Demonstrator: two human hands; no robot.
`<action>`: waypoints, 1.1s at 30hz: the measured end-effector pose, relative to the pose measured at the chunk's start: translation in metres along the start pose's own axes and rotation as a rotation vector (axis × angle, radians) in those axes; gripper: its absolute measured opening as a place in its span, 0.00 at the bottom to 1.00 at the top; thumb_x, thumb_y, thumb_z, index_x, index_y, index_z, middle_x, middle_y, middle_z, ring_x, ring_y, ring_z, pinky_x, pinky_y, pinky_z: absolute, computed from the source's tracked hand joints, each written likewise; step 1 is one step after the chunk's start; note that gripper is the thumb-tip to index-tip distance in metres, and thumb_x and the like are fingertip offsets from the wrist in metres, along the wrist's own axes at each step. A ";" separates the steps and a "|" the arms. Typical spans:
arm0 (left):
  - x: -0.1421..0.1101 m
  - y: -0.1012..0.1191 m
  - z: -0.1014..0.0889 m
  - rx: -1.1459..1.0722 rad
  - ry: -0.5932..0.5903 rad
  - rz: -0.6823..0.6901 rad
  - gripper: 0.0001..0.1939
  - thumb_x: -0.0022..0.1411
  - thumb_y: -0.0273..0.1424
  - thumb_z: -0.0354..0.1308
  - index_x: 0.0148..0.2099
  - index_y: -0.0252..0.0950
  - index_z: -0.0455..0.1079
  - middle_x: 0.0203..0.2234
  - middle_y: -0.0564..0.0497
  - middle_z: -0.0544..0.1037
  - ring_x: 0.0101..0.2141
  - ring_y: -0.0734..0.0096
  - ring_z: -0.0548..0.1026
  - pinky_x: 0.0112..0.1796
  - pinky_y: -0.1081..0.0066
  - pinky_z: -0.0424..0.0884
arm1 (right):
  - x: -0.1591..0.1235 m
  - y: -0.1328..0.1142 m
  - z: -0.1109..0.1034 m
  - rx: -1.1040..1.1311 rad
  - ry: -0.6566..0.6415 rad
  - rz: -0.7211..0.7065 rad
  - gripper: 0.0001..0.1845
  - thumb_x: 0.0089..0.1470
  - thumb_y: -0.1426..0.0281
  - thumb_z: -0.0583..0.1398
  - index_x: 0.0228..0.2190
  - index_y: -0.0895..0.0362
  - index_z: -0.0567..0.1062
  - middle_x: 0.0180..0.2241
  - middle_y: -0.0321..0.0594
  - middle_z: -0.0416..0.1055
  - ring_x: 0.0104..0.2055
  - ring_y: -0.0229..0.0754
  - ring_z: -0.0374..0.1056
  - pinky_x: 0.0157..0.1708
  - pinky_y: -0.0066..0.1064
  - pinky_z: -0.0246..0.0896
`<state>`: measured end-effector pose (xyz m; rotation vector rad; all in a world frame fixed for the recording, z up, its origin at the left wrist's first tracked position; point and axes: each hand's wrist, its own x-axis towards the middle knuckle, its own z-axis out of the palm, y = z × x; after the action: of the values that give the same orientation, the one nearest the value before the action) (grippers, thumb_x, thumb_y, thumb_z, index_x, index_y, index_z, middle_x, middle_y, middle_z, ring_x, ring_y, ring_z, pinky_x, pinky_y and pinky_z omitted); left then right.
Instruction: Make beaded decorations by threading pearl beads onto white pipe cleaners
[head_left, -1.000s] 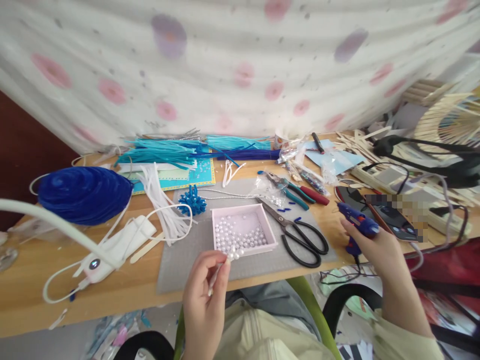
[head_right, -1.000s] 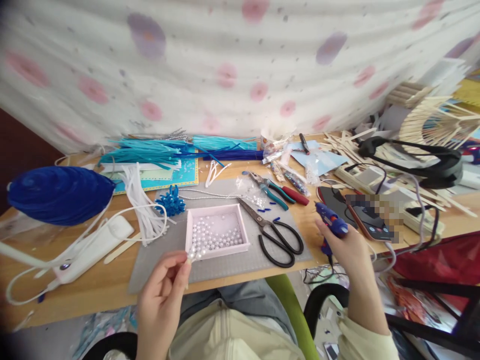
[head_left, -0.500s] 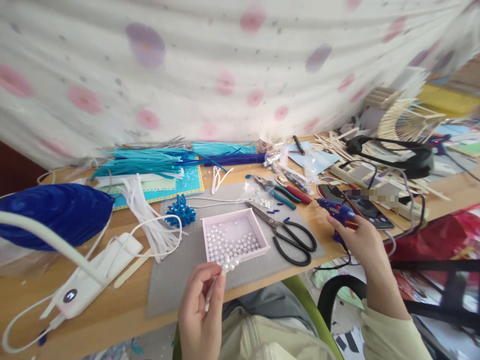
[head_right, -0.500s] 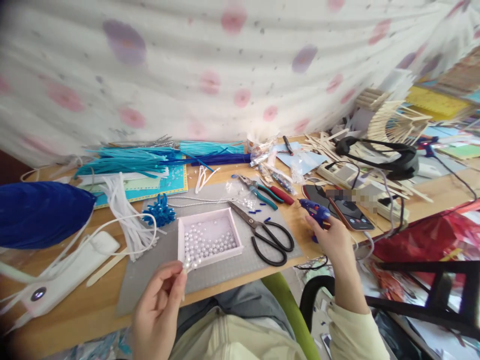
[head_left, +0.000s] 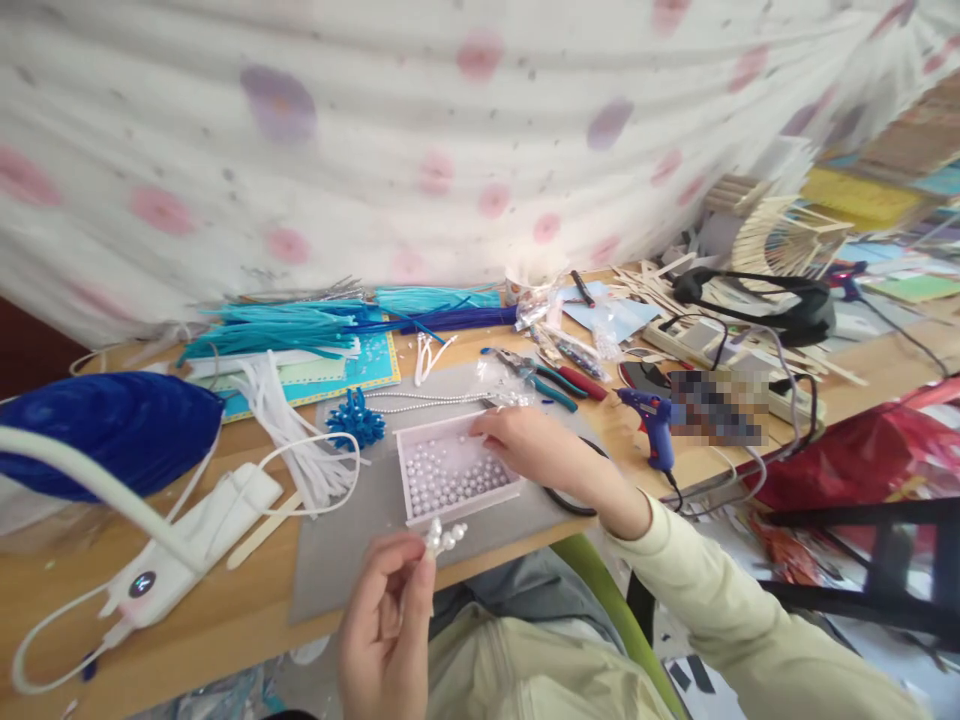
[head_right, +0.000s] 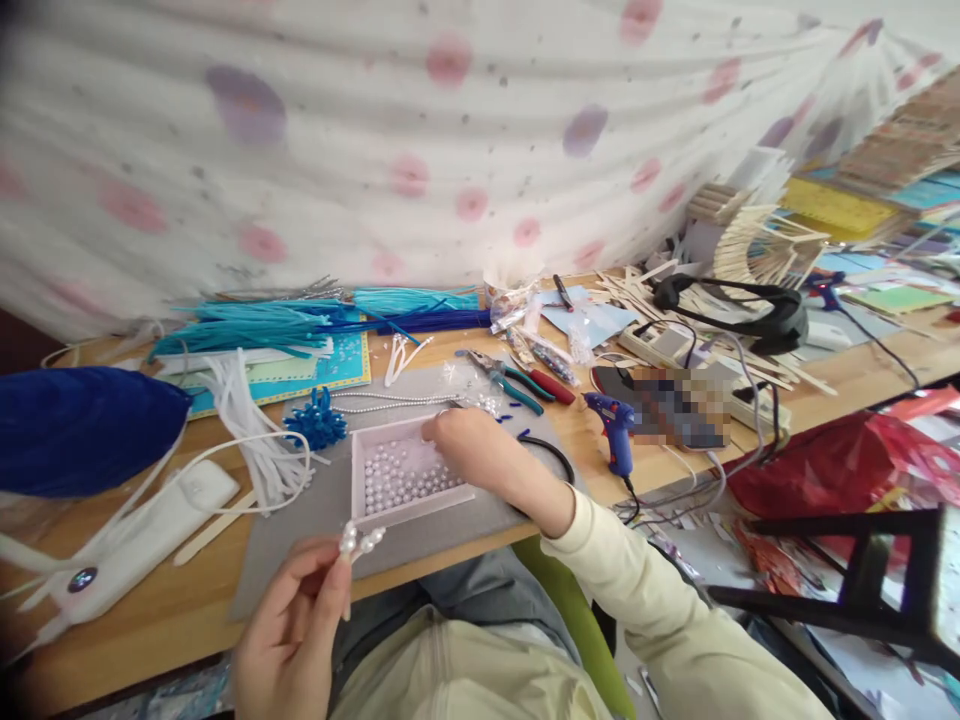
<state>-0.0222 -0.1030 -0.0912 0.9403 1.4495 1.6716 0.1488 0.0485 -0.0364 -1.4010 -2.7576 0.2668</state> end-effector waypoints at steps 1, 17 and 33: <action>-0.001 0.001 -0.002 0.007 0.009 0.006 0.09 0.62 0.41 0.68 0.37 0.41 0.77 0.37 0.50 0.79 0.38 0.65 0.78 0.40 0.71 0.76 | 0.008 -0.001 0.002 -0.041 -0.035 -0.007 0.14 0.61 0.81 0.57 0.42 0.60 0.82 0.39 0.50 0.83 0.43 0.50 0.80 0.41 0.34 0.71; 0.002 0.002 0.004 -0.086 -0.074 -0.052 0.10 0.64 0.40 0.66 0.37 0.39 0.77 0.37 0.50 0.76 0.31 0.71 0.71 0.33 0.74 0.69 | 0.034 -0.028 0.032 -0.301 -0.169 -0.099 0.14 0.56 0.87 0.57 0.34 0.66 0.83 0.34 0.59 0.83 0.38 0.52 0.81 0.33 0.32 0.71; 0.001 0.013 0.019 -0.114 -0.127 -0.207 0.15 0.63 0.45 0.66 0.36 0.38 0.76 0.23 0.56 0.71 0.24 0.75 0.64 0.28 0.75 0.66 | 0.030 -0.012 0.021 -0.148 -0.084 -0.173 0.12 0.67 0.74 0.55 0.38 0.62 0.79 0.34 0.50 0.81 0.34 0.47 0.76 0.30 0.31 0.56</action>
<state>-0.0067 -0.0951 -0.0768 0.7903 1.3057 1.4984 0.1193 0.0633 -0.0561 -1.1934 -3.0004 0.1207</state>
